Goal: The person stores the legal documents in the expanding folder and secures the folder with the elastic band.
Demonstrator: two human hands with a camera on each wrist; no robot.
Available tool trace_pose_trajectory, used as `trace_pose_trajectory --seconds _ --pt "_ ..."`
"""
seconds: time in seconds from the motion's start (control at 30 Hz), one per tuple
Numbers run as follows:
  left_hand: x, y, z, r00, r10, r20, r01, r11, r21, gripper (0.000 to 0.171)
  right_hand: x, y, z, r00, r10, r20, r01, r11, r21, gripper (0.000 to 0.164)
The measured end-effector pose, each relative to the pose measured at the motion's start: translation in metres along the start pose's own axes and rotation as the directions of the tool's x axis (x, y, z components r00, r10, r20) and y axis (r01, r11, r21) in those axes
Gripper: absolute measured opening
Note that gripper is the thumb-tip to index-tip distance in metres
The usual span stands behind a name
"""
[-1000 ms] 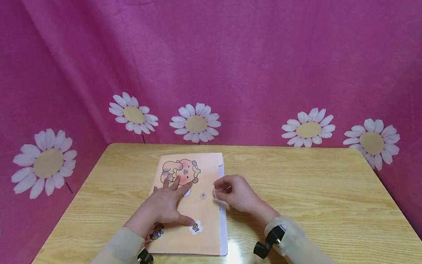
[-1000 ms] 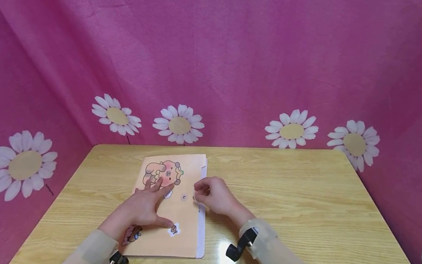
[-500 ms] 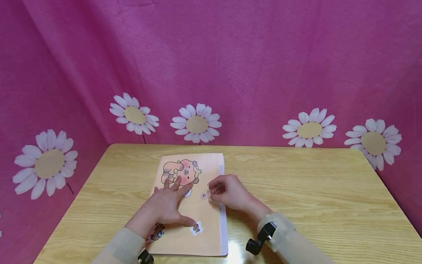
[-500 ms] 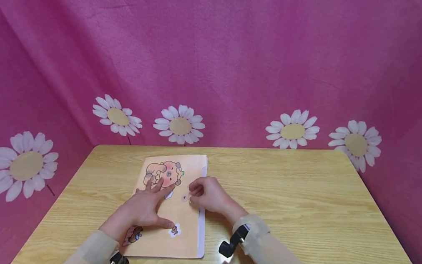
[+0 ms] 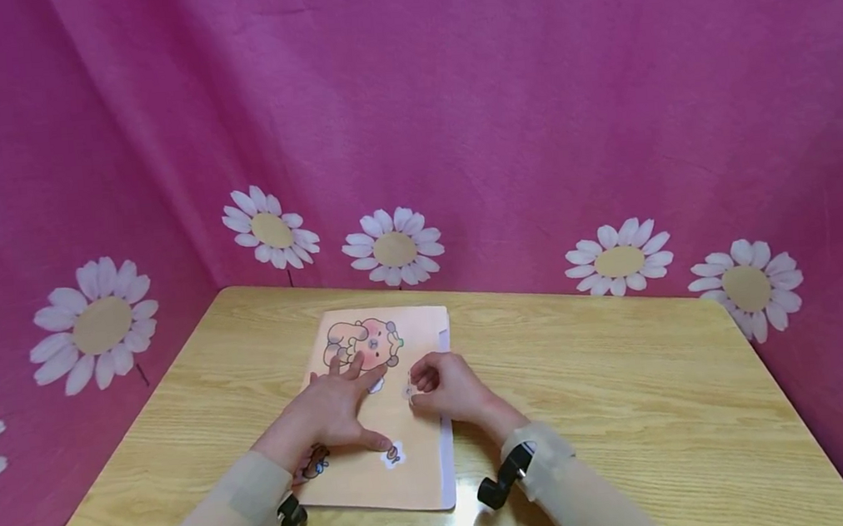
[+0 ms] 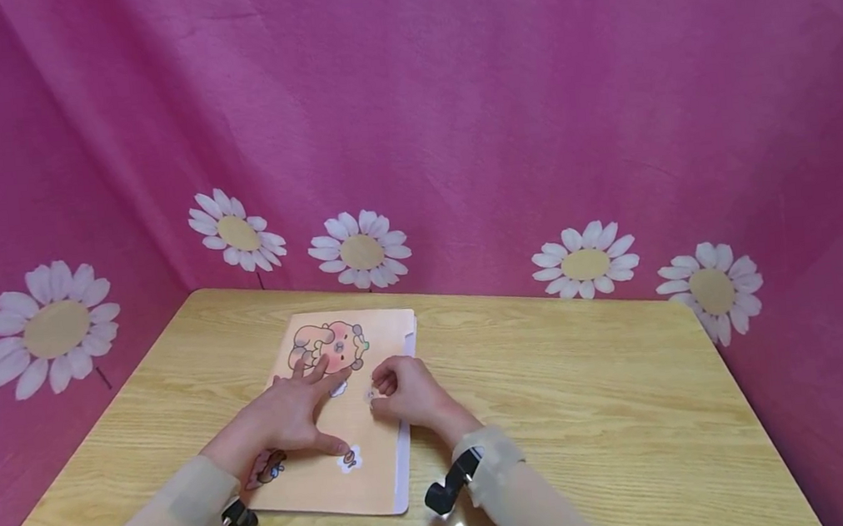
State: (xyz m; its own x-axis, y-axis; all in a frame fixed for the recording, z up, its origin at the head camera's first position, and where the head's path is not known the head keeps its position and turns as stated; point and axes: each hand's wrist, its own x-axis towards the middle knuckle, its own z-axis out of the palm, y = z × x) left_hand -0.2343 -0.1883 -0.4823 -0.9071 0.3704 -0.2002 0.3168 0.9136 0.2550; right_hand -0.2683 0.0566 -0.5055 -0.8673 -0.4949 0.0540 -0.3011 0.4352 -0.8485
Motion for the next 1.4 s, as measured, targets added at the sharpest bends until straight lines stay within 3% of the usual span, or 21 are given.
trace_pose_trajectory --seconds 0.33,0.7,1.0,1.23,1.4 --pt "0.001 0.001 0.0 1.0 0.015 -0.003 -0.015 1.0 0.011 0.129 0.002 0.006 0.011 0.997 -0.017 -0.071 0.016 1.0 -0.012 0.031" --pt "0.001 0.0 0.001 0.999 0.015 -0.029 -0.013 0.999 0.035 0.127 0.001 0.003 0.017 0.997 -0.006 -0.083 0.0 0.997 -0.071 0.035" --pt "0.002 0.0 0.003 0.999 0.018 -0.033 -0.016 0.999 0.038 0.126 0.004 0.0 0.016 0.999 -0.006 -0.05 -0.001 0.989 -0.148 0.035" --pt "0.002 -0.001 0.004 0.999 0.027 -0.032 -0.026 0.999 0.018 0.125 0.007 -0.002 0.009 0.998 0.07 0.006 -0.068 0.986 -0.152 0.031" --pt "0.0 -0.002 0.006 0.999 0.014 -0.041 -0.014 1.0 0.022 0.125 0.01 -0.005 0.008 0.996 0.077 0.046 -0.068 0.983 -0.171 0.031"
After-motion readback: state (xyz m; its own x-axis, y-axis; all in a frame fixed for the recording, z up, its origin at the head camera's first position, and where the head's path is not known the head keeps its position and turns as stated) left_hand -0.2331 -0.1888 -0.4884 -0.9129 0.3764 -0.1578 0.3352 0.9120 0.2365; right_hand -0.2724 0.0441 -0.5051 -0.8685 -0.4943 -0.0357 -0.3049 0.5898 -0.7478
